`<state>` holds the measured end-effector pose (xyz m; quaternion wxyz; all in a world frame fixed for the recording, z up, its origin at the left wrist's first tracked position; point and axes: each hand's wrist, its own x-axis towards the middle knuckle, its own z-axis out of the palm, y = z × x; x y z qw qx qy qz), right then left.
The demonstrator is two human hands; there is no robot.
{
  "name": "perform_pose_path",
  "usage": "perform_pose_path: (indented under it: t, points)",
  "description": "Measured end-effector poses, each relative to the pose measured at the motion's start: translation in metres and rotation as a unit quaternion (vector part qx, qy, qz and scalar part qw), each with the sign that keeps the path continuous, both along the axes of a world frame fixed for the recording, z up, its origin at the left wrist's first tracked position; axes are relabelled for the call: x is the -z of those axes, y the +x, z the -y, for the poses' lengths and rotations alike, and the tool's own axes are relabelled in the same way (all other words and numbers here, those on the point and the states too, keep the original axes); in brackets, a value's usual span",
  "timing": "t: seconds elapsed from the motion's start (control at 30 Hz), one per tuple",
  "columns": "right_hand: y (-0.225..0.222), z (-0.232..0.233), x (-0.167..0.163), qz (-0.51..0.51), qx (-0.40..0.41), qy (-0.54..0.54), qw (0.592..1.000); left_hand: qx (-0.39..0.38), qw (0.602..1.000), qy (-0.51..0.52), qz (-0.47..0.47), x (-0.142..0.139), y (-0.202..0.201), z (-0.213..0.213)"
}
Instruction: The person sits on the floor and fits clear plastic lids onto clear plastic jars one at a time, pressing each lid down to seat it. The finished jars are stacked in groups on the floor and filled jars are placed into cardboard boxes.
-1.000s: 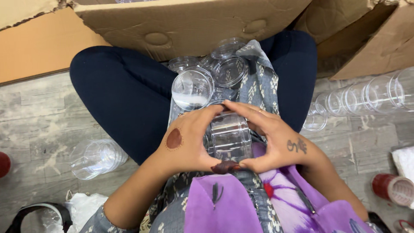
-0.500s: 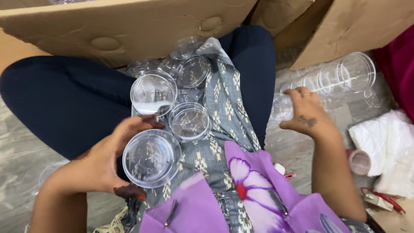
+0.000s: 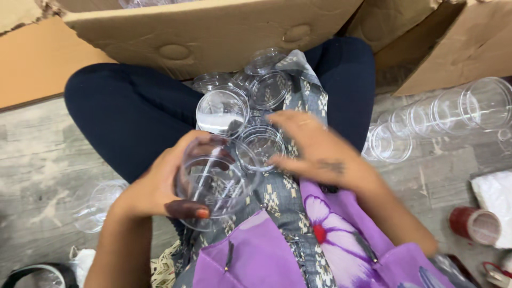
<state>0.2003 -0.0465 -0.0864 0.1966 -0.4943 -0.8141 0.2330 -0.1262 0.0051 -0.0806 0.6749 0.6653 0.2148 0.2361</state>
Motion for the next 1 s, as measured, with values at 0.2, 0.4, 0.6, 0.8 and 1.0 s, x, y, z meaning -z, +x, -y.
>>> perform_pose_path:
  t: [0.2, 0.4, 0.6, 0.8, 1.0]
  points:
    - [-0.043, -0.017, -0.007, 0.000, -0.020, -0.027, 0.999, -0.043, 0.993, 0.100, -0.048, -0.011, 0.012, 0.006]
    - [0.004, -0.002, 0.009, -0.063, 0.138, -0.053, 0.987, -0.040, 0.986, 0.145, -0.068, -0.019, 0.015, 0.001]
    - [0.062, 0.003, 0.012, -0.100, 0.393, -0.074, 0.911, -0.031, 0.983, 0.167, -0.068, -0.014, 0.032, 0.002]
    - [0.063, 0.015, 0.015, 0.184, 0.237, 0.140, 0.943, -0.036, 0.975, 0.176, -0.132, -0.010, 0.048, -0.004]
    - [0.042, -0.001, -0.028, 0.034, 0.271, -0.028, 0.962, -0.008, 0.975, 0.172, -0.143, -0.009, 0.068, 0.000]
